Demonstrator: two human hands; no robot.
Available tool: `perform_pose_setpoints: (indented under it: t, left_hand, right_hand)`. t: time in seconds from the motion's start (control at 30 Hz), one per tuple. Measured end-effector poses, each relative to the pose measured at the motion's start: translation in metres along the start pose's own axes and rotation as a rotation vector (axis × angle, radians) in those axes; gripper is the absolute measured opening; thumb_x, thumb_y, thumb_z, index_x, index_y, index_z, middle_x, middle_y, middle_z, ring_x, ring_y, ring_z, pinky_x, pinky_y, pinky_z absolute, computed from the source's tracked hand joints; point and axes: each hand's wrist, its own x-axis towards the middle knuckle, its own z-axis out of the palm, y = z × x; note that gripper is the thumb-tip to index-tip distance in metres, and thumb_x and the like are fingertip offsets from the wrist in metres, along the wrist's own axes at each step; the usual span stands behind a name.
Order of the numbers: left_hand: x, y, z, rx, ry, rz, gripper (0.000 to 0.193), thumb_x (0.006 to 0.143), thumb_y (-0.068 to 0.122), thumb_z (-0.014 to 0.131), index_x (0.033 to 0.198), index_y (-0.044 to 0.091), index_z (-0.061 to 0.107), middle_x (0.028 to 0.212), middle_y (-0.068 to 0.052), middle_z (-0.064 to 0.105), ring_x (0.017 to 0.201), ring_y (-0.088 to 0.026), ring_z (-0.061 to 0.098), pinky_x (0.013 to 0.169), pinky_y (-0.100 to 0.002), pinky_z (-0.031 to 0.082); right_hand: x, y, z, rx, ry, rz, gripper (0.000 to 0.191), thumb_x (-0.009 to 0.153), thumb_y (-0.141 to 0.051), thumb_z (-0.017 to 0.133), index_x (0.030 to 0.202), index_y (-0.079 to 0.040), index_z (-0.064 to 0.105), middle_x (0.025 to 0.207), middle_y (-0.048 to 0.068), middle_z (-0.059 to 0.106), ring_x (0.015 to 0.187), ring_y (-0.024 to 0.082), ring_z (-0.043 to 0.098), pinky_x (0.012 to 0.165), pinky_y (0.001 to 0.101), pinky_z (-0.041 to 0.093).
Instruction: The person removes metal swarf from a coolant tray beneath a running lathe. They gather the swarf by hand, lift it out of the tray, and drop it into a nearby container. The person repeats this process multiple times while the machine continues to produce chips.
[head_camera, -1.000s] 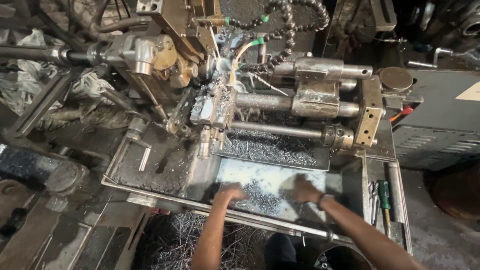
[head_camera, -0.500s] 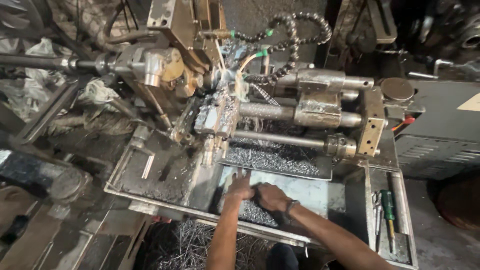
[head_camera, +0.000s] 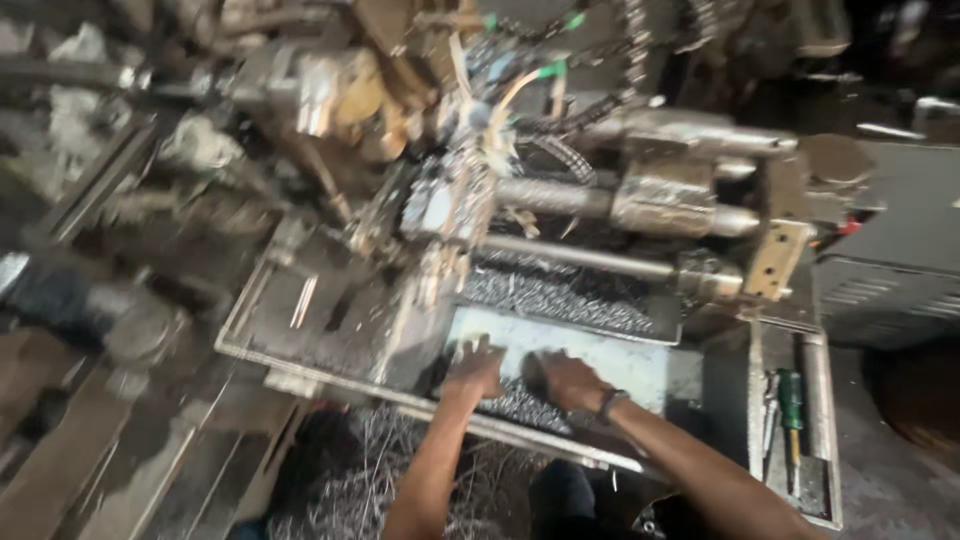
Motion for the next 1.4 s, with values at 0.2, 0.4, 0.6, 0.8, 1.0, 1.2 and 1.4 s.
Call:
perform_pose_setpoints:
  t: [0.2,0.4,0.6,0.8,1.0,1.2,1.4]
  left_hand:
    - [-0.005,0.003,0.002,-0.033,-0.324,-0.052,0.074,0.074,0.039,0.077,0.142,0.016,0.06,0.153,-0.015,0.059,0.133,-0.039,0.06,0.107,-0.053,0.05]
    - [0.009,0.003,0.019,0.023,-0.092,-0.085,0.076,0.083,0.029,0.076,0.15,0.016,0.043,0.159,-0.02,0.035,0.133,-0.044,0.051,0.109,-0.054,0.043]
    - [0.005,0.011,0.028,-0.044,-0.201,-0.03,0.067,0.08,0.029,0.078,0.14,0.014,0.051,0.144,-0.018,0.045,0.121,-0.039,0.056,0.101,-0.051,0.046]
    - [0.001,0.014,0.015,-0.013,-0.151,-0.089,0.059,0.077,0.029,0.08,0.13,0.013,0.06,0.13,-0.016,0.055,0.11,-0.034,0.06,0.093,-0.047,0.049]
    - [0.003,0.01,0.01,-0.111,-0.358,-0.008,0.052,0.073,0.029,0.082,0.12,0.011,0.068,0.116,-0.014,0.065,0.098,-0.03,0.065,0.085,-0.044,0.052]
    - [0.01,0.003,0.012,-0.153,-0.383,0.019,0.045,0.07,0.029,0.084,0.11,0.01,0.076,0.102,-0.012,0.075,0.086,-0.025,0.07,0.077,-0.041,0.055]
    - [0.009,0.002,0.013,-0.28,-0.43,-0.133,0.043,0.068,0.033,0.087,0.104,0.012,0.079,0.094,-0.006,0.078,0.075,-0.018,0.068,0.069,-0.035,0.054]
  right_hand:
    - [-0.002,0.008,0.022,0.042,-0.188,-0.049,0.077,0.083,-0.007,0.066,0.148,0.007,0.028,0.13,0.034,0.047,0.102,0.043,0.064,0.088,0.0477,0.057]
    - [0.001,0.019,0.025,0.039,-0.215,0.033,0.075,0.089,-0.016,0.07,0.146,0.011,0.028,0.114,0.032,0.058,0.095,0.038,0.066,0.079,0.046,0.058]
    - [0.006,-0.02,0.033,0.311,-0.275,0.187,0.044,0.092,-0.012,0.05,0.135,-0.005,0.055,0.106,0.021,0.074,0.09,0.035,0.071,0.078,0.0491,0.059]
    - [0.006,-0.027,0.02,0.002,-0.005,0.032,0.063,0.082,-0.01,0.068,0.141,-0.014,0.047,0.139,0.023,0.052,0.124,0.045,0.049,0.099,0.0514,0.049]
    - [0.011,-0.032,0.03,0.251,-0.004,-0.069,0.045,0.085,-0.009,0.066,0.13,-0.007,0.063,0.13,0.022,0.065,0.121,0.041,0.055,0.109,0.0487,0.042]
    - [-0.006,-0.035,0.023,0.762,-0.237,0.194,0.045,0.105,-0.039,0.056,0.123,-0.001,0.073,0.122,0.02,0.077,0.091,0.015,0.067,0.078,0.0315,0.053]
    - [0.0,-0.013,0.022,0.893,-0.268,0.419,0.046,0.105,-0.035,0.037,0.133,-0.007,0.06,0.119,0.02,0.069,0.046,0.01,0.052,0.033,0.0256,0.035]
